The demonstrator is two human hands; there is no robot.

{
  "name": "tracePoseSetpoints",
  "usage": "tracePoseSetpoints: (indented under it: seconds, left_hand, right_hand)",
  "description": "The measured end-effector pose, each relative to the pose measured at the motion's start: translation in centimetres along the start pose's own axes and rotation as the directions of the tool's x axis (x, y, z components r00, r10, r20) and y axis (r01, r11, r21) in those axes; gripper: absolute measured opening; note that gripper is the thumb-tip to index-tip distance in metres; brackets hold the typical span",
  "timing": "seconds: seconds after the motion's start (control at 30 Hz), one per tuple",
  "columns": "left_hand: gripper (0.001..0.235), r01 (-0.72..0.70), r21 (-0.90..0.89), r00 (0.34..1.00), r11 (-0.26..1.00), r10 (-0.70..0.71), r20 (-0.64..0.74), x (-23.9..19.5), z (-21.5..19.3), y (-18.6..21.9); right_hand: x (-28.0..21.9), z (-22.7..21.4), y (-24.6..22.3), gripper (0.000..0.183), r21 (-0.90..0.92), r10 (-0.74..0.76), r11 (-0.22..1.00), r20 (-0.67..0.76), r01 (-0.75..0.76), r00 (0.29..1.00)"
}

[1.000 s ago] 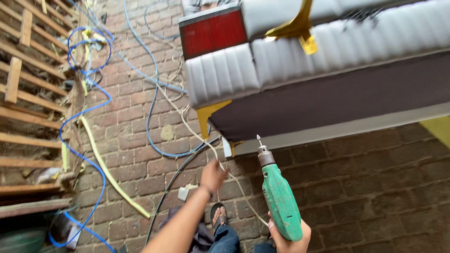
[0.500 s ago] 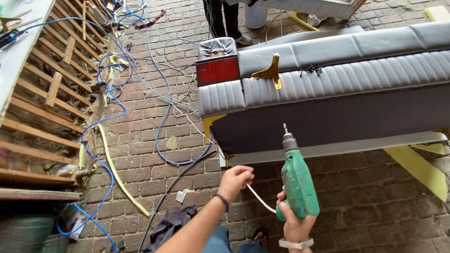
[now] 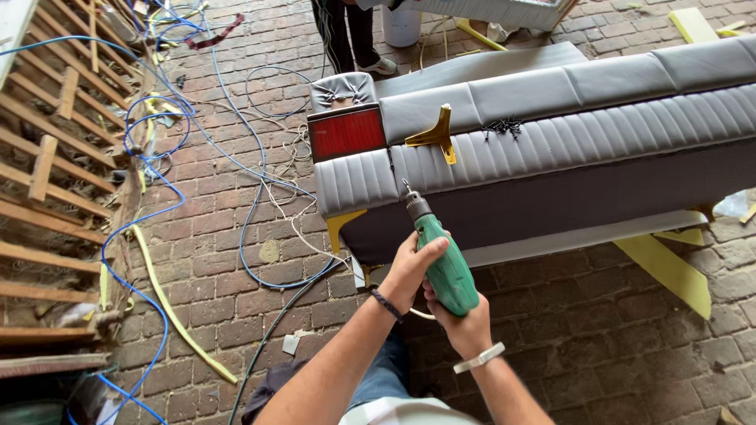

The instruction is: The person staples fabric to the underside of a sofa section using a pneumatic staple gun. They then retrieve gold-colored metal brackets, position them on the sofa frame, and secure them using a power drill and screws.

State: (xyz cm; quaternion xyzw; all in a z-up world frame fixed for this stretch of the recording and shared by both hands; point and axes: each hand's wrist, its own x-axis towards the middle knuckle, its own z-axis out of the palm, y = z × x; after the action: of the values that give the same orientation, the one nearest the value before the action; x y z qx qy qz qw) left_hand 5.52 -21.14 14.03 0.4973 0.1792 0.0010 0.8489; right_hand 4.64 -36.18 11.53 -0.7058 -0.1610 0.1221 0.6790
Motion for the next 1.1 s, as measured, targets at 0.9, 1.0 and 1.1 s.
tracePoseSetpoints:
  seconds: [0.9,1.0,1.1]
  left_hand:
    - [0.081,0.602,0.65,0.611,0.463,0.257,-0.749,28.6,-15.9,6.1]
    - [0.079,0.589,0.634,0.606,0.5,0.245,-0.757,27.6,-15.0,6.5]
    - [0.072,0.287,0.9,0.548,0.329,0.714,-0.436,23.5,-14.3,5.1]
  right_hand:
    - [24.8,2.7,3.8,0.038,-0.187,0.52,0.854,0.357,-0.486,0.776]
    - [27.0,1.0,3.3,0.037,-0.292,0.547,0.837,0.408,-0.463,0.731]
    - [28.9,0.0,2.7,0.035,-0.267,0.521,0.853,0.478,-0.448,0.707]
